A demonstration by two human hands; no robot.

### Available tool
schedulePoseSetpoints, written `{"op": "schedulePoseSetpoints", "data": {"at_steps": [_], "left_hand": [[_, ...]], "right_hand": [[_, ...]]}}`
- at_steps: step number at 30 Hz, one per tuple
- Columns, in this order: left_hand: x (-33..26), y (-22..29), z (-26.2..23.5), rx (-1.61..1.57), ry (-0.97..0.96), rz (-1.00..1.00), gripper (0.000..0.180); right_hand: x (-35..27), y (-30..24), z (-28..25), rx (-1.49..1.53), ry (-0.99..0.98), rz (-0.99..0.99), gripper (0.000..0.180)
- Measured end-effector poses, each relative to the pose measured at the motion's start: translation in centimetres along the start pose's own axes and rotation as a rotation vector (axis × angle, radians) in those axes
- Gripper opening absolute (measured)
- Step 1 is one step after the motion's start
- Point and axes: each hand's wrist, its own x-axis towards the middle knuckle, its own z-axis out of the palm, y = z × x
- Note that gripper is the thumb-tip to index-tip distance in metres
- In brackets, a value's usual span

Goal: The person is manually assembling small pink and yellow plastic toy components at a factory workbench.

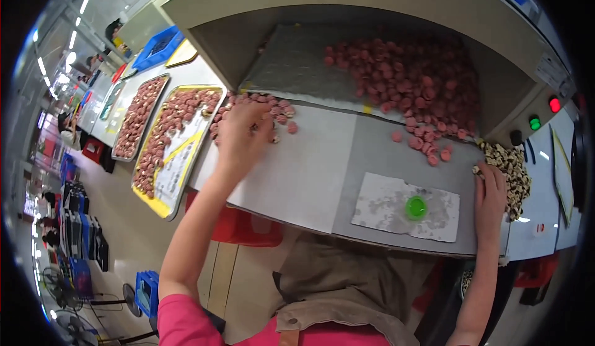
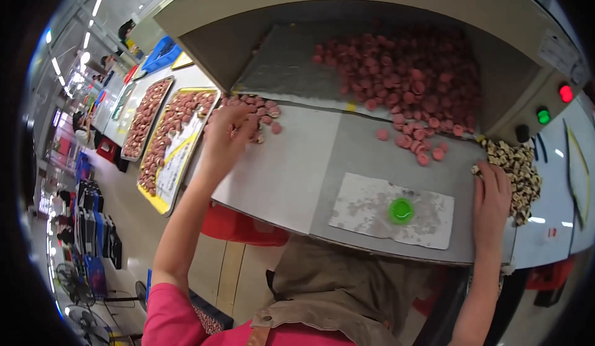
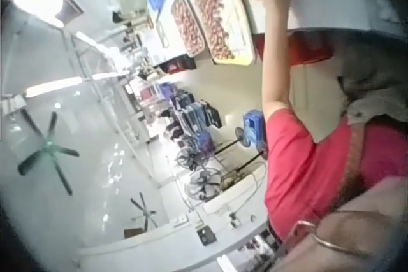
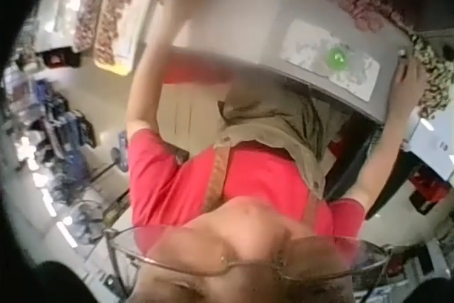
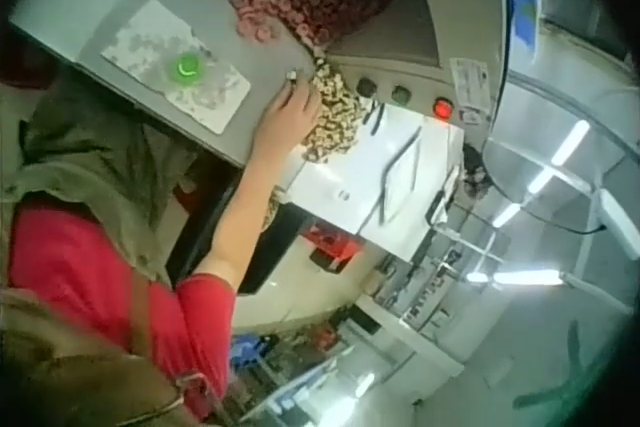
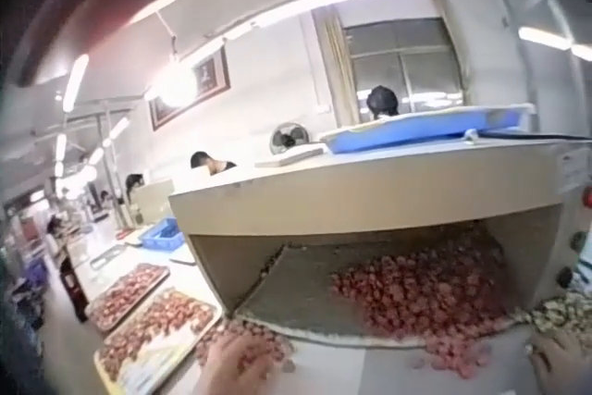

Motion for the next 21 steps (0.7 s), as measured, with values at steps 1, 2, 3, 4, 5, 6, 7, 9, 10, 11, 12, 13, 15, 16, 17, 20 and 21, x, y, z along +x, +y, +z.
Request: {"op": "schedulePoseSetpoints", "data": {"at_steps": [1,2,3,4,5,6,7,9,10,11,12,13,15,16,17,20,21], "left_hand": [[1.3,1.9,2.2,-0.041,-0.08,0.075,0.02],[2.6,3.2,4.3,-0.057,-0.088,0.199,0.019],[3.5,4.7,6.4,-0.079,-0.095,0.322,0.018],[3.9,6.5,8.3,-0.103,-0.098,0.332,0.018],[4.3,8.3,9.8,-0.237,-0.172,0.328,0.017],[4.4,9.5,11.3,-0.376,-0.257,0.325,0.017],[4.5,10.0,12.4,-0.4,-0.27,0.337,0.017],[4.3,10.6,14.1,-0.295,-0.316,0.377,0.016],[4.2,10.9,14.7,-0.243,-0.337,0.4,0.015],[4.0,10.9,14.4,-0.247,-0.355,0.351,0.015],[3.9,10.5,13.9,-0.253,-0.376,0.305,0.016],[3.6,10.6,13.4,-0.252,-0.395,0.255,0.017],[2.2,10.8,11.4,-0.352,-0.384,0.1,0.019],[1.1,11.0,10.5,-0.447,-0.36,-0.01,0.02],[0.5,11.8,9.7,-0.464,-0.374,0.002,0.02],[-1.5,13.5,7.3,-0.817,-0.435,-0.476,0.022],[-2.6,14.3,7.0,-1.006,-0.447,-0.553,0.023]], "right_hand": [[0.0,0.1,0.0,0.026,-0.018,0.001,0.023],[0.2,0.0,-0.1,0.047,-0.034,0.004,0.024],[0.2,0.3,-0.3,0.063,-0.052,0.008,0.024],[0.3,0.4,-0.4,0.04,-0.052,0.018,0.024],[0.4,0.5,-0.5,0.064,-0.044,0.029,0.024],[0.2,0.6,-0.5,0.084,-0.039,0.05,0.024],[0.1,0.8,-0.4,0.105,-0.033,0.07,0.024],[0.0,0.9,-0.7,0.14,-0.039,0.127,0.022],[0.0,1.0,-0.8,0.196,-0.04,0.166,0.021],[0.0,1.0,-0.8,0.233,-0.02,0.183,0.02],[0.1,1.1,-0.7,0.266,0.001,0.203,0.019],[0.1,1.4,-0.6,0.294,0.045,0.182,0.018],[0.1,1.6,-1.1,0.294,0.097,0.17,0.017],[0.0,1.4,-1.1,0.345,0.089,0.134,0.017],[-0.3,1.3,-1.3,0.397,0.08,0.095,0.017],[-0.8,0.7,-2.3,0.386,-0.017,0.092,0.018],[-0.8,0.4,-2.3,0.398,-0.072,0.079,0.019]]}}
